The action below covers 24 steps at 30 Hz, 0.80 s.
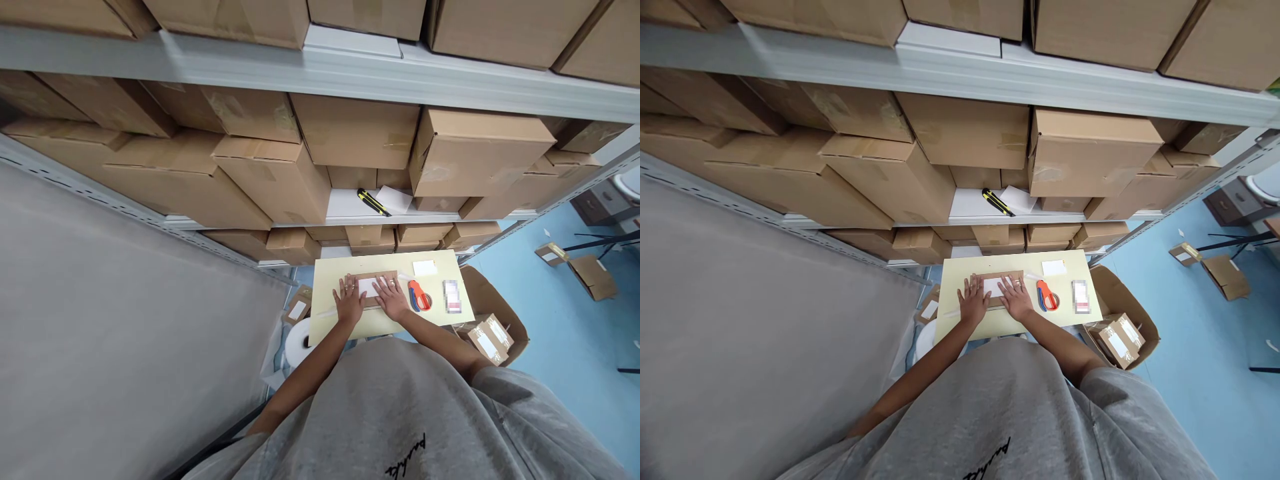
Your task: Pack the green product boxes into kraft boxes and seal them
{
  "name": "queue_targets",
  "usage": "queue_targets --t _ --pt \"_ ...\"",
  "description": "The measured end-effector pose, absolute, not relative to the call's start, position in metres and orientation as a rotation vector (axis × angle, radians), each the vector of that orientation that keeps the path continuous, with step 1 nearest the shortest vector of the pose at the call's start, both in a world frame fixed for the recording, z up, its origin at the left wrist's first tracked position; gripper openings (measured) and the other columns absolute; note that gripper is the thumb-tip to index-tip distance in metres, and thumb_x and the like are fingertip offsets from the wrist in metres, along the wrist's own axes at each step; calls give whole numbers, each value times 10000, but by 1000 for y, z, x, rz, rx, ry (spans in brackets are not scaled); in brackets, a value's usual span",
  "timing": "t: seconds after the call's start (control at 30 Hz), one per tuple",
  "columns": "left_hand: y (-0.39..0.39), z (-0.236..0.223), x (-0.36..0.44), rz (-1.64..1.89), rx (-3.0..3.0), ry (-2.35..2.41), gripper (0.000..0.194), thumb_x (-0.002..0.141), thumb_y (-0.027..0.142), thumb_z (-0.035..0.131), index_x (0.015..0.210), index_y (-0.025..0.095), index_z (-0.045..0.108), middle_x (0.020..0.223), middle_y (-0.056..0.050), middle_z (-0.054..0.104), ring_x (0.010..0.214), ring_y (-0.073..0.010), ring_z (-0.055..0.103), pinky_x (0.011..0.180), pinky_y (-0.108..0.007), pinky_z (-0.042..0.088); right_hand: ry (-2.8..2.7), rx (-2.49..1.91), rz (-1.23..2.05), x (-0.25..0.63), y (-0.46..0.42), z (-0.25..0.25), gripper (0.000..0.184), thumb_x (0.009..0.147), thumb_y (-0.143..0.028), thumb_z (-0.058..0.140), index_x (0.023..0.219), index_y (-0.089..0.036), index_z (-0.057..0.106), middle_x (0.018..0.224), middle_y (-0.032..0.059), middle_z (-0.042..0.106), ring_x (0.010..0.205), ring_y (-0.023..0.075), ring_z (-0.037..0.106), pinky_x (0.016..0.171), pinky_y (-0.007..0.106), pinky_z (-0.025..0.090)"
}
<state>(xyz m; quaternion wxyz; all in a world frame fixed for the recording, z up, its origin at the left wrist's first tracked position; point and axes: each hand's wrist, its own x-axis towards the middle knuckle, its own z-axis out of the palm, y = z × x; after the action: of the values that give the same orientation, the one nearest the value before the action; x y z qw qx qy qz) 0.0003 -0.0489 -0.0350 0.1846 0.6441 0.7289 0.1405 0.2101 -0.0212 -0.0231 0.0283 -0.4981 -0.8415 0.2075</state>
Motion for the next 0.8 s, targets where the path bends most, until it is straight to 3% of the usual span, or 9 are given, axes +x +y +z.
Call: queue_targets --t 0.13,0.23,0.3,0.37,0.43,0.5,0.67,0.8 --pt "-47 -33 -5 451 1745 2029 671 1080 460 517 1714 248 473 1824 -147 331 1737 -392 127 1369 -686 129 -2470 -1753 716 218 -19 -19 660 1114 -322 450 1767 -302 353 1857 55 263 1747 270 129 1403 604 89" --pt "-46 -38 -13 565 1488 2087 784 1057 503 567 1733 145 393 1836 -236 242 1708 -415 243 1327 -599 332 -2186 -1956 733 224 -16 -21 695 1104 -355 462 1772 -213 328 1871 140 188 1745 306 137 1385 597 179" --pt "-44 -42 -16 600 1242 2102 881 1028 549 625 1725 85 352 1813 -305 249 1642 -424 398 1233 -527 475 -1904 -2076 835 223 -11 -23 738 1096 -419 504 1761 -154 322 1845 218 236 1705 339 287 1334 555 329" --pt "-38 -44 -17 598 1054 2062 897 991 574 692 1692 105 387 1726 -303 439 1535 -405 555 1157 -481 535 -1637 -2156 1034 217 -5 -26 782 1080 -481 555 1742 -133 328 1742 257 438 1580 337 515 1231 488 479" --pt "-32 -45 -17 583 949 2004 858 946 569 766 1633 155 461 1559 -234 654 1421 -374 663 1124 -451 546 -1473 -2173 1219 211 1 -28 797 1047 -515 626 1705 -145 370 1570 220 645 1418 314 675 1139 430 553" --pt "-27 -44 -18 584 880 1968 818 891 548 838 1558 187 532 1434 -175 748 1342 -343 717 1100 -415 547 -1398 -2166 1288 206 5 -29 783 994 -516 718 1639 -166 443 1440 173 741 1310 300 739 1098 400 572" --pt "-25 -41 -19 670 802 1934 621 859 515 870 1369 228 660 1328 -95 805 1248 -273 762 1026 -337 552 -1341 -2134 1280 204 4 -29 654 943 -492 797 1487 -220 555 1322 111 800 1204 273 778 1034 376 587" --pt "-28 -40 -20 609 824 1990 632 871 586 841 1370 239 668 1327 -110 804 1248 -322 756 1024 -392 555 -1311 -2207 1213 201 -2 -27 578 971 -540 757 1431 -232 590 1257 107 815 1154 282 792 974 380 597"
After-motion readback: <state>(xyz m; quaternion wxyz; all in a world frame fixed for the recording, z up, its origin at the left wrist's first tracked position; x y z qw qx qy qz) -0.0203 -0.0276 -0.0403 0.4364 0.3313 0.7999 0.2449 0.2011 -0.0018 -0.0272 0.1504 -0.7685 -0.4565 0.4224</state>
